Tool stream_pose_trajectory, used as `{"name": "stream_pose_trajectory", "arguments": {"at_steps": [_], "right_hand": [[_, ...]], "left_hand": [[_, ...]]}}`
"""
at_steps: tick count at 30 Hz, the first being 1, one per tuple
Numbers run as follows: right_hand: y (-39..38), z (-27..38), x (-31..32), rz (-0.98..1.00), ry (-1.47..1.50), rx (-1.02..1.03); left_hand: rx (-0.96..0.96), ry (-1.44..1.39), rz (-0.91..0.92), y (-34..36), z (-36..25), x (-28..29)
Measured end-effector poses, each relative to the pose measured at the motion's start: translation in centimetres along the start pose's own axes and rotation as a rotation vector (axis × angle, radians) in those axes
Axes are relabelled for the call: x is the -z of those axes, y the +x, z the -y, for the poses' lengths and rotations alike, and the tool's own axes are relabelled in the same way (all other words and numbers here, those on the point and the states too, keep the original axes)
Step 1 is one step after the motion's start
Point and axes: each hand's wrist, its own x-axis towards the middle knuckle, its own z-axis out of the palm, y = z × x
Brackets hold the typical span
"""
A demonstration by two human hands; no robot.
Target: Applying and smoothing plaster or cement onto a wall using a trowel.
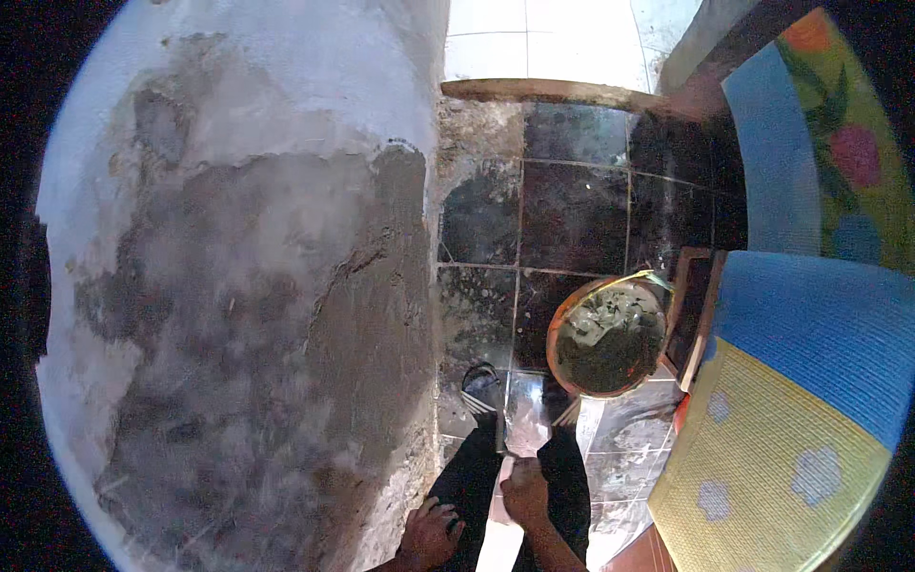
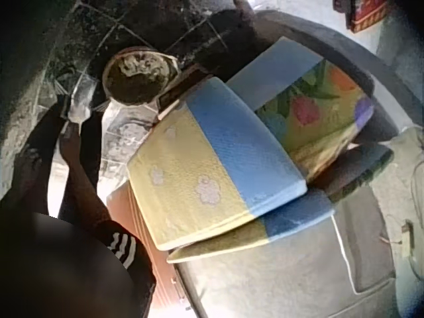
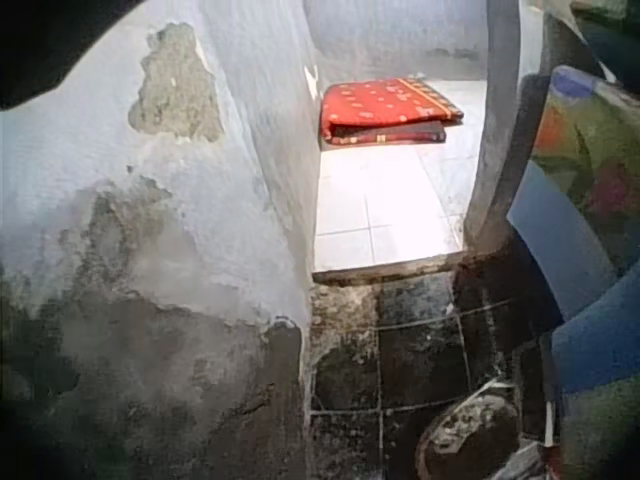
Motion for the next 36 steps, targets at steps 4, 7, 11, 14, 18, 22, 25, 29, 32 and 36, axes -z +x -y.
{"name": "stream_pose_trajectory", "arguments": {"at_steps": [4,7,11,14,18,22,25,29,32,36], "right_hand": [[-0.2,0.0,4.5,-0.135,0.191,-0.441],[0.5,-5.0,7.6,-0.303,0.047,-0.1],[-1.2,-1.4,9.9,-0.183,0.441,-0.429],[-4.0,-1.0,11.4,-0.082,0.559,-0.438],[-8.0,-1.1,14.2,-0.031,0.478,-0.455],[-10.8,-2.1,16.3,-0.042,0.272,-0.38],[-11.4,-3.6,16.5,-0.049,0.287,-0.353],[-12.3,-6.9,14.9,-0.08,0.505,-0.326],[-15.1,-6.0,13.5,0.016,0.597,-0.452],[-17.3,-8.9,11.6,0.017,0.318,-0.318]], "left_hand": [[0.147,0.004,0.017,-1.1,-0.8,-1.1],[0.094,0.151,0.222,-1.1,-2.3,-3.6],[0.17,0.223,0.181,-3.9,-3.7,-6.5],[0.177,0.136,0.085,-6.3,-4.0,-10.4],[0.179,0.105,0.06,-8.9,-7.3,-13.4],[0.243,0.034,-0.049,-13.6,-8.3,-15.6],[0.308,-0.083,-0.185,-17.2,-6.7,-17.0],[0.43,-0.153,-0.259,-22.0,-4.8,-20.1],[0.566,-0.218,-0.123,-25.8,-4.8,-23.2],[0.379,-0.232,-0.248,-29.7,-4.6,-27.2]]}}
